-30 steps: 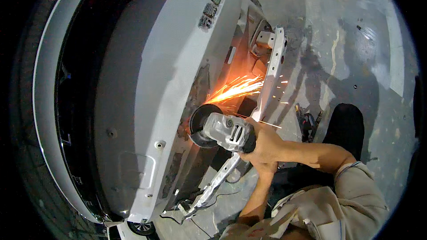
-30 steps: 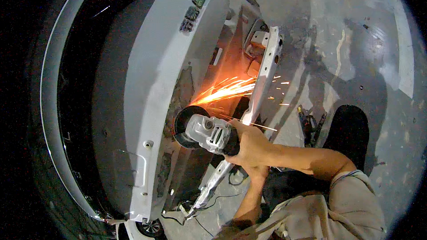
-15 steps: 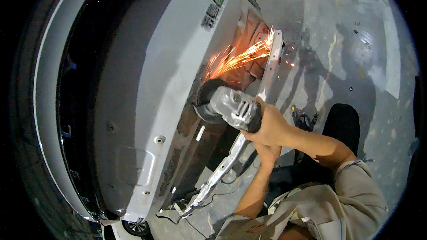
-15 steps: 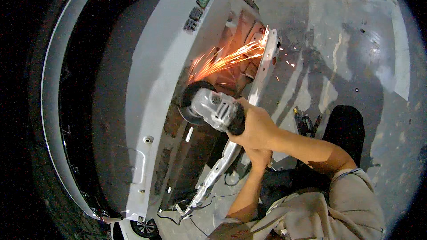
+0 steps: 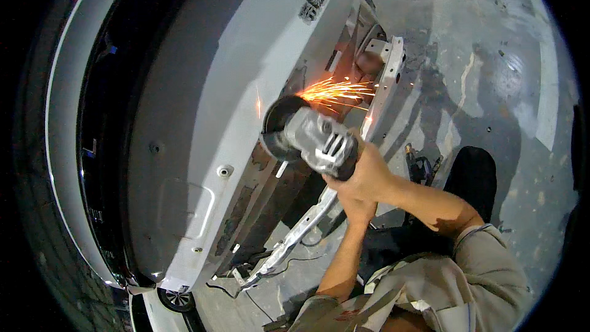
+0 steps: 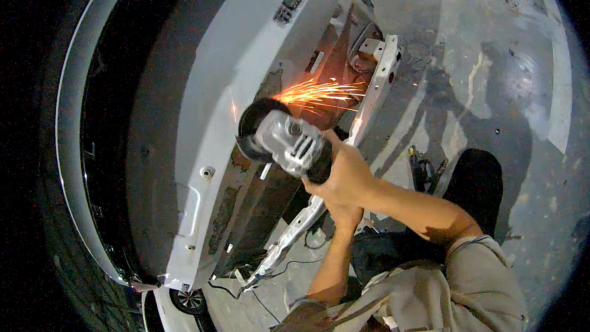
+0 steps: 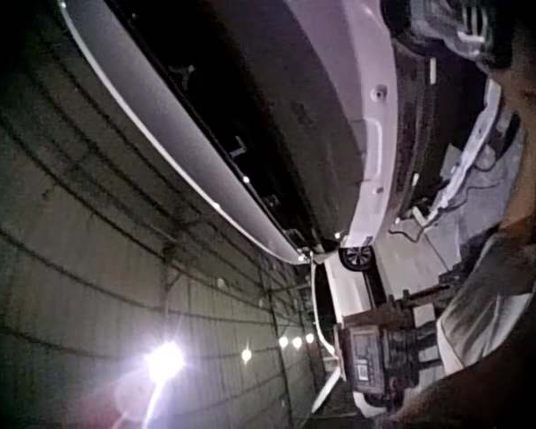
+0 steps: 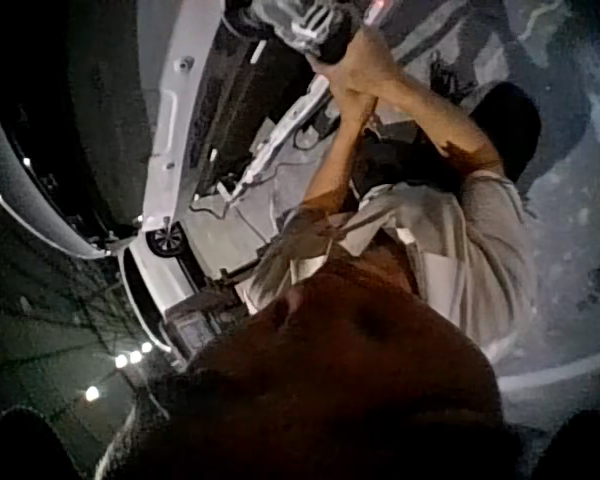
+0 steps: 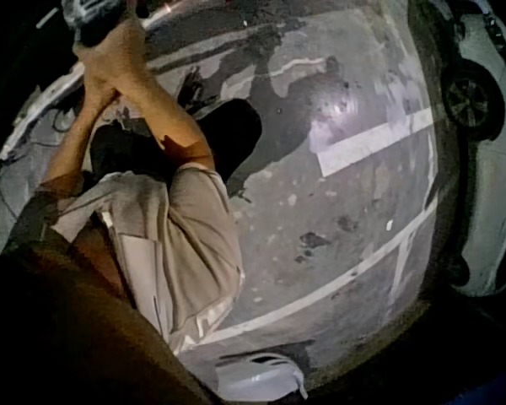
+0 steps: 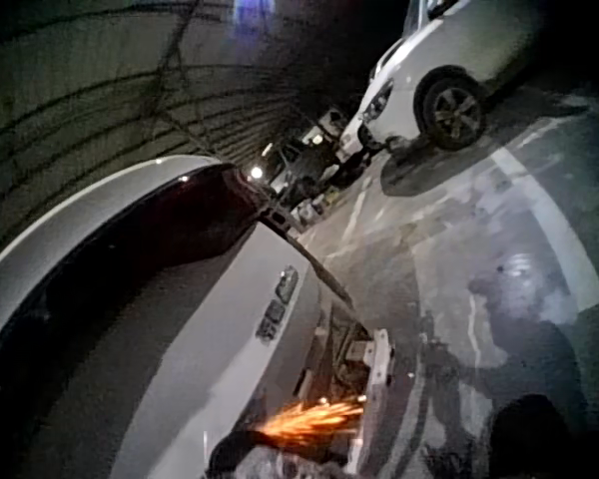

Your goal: The person retrieves a hammer and angle grinder from a tool cart, then works on the rear bumper of a white car. They repeatedly hammer the inner metal frame, grind the surface with an angle grinder producing sparks, and use a pneumatic tool to fasten components.

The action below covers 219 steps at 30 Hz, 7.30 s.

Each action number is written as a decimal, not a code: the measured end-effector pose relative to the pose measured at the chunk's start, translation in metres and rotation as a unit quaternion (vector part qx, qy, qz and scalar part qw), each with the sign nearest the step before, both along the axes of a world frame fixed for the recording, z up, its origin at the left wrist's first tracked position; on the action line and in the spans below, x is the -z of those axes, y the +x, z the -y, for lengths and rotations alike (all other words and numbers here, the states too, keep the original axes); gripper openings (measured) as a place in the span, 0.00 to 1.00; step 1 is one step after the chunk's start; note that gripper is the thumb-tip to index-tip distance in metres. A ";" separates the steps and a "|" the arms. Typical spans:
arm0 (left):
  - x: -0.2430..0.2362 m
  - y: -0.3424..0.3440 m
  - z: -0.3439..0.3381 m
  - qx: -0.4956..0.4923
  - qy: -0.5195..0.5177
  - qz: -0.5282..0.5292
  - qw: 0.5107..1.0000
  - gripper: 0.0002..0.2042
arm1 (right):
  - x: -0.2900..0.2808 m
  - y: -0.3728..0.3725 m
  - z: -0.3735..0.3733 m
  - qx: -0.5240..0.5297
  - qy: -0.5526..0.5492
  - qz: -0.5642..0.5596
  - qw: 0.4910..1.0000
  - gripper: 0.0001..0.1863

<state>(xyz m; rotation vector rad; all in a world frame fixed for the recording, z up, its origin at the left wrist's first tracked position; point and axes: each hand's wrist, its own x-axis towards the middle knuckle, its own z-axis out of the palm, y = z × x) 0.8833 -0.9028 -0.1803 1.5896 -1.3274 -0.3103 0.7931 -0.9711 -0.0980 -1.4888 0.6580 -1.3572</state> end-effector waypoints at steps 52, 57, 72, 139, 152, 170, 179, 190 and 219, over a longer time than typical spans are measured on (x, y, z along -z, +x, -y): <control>0.021 0.043 -0.058 -0.006 -0.004 0.037 0.999 0.31 | 0.016 0.037 -0.042 -0.002 0.009 0.037 0.999 0.30; 0.027 0.020 -0.075 -0.022 -0.053 -0.047 0.997 0.29 | 0.014 0.036 -0.065 -0.071 -0.058 -0.067 0.994 0.30; 0.010 -0.001 -0.049 0.050 0.004 -0.034 0.998 0.33 | -0.001 0.006 -0.044 0.023 -0.033 -0.082 0.996 0.30; 0.043 0.085 -0.140 0.007 0.097 0.046 0.994 0.42 | 0.016 0.101 -0.143 -0.172 0.004 -0.048 0.984 0.33; 0.008 0.152 -0.184 -0.010 -0.015 0.151 0.988 0.40 | 0.016 0.145 -0.181 -0.030 0.060 0.025 0.997 0.24; 0.013 0.194 -0.245 -0.012 0.068 0.082 0.994 0.36 | 0.033 0.197 -0.231 -0.086 0.053 0.048 0.994 0.29; 0.015 0.181 -0.257 -0.047 -0.029 0.035 0.998 0.31 | 0.027 0.195 -0.237 -0.105 -0.015 -0.005 0.994 0.37; -0.052 0.002 -0.146 0.251 0.070 0.369 0.892 0.47 | 0.019 -0.053 -0.117 0.028 0.222 0.180 0.958 0.19; -0.203 0.231 -0.132 -0.679 -0.325 -0.155 0.639 0.43 | 0.419 -0.383 0.157 0.287 0.330 -0.538 0.721 0.30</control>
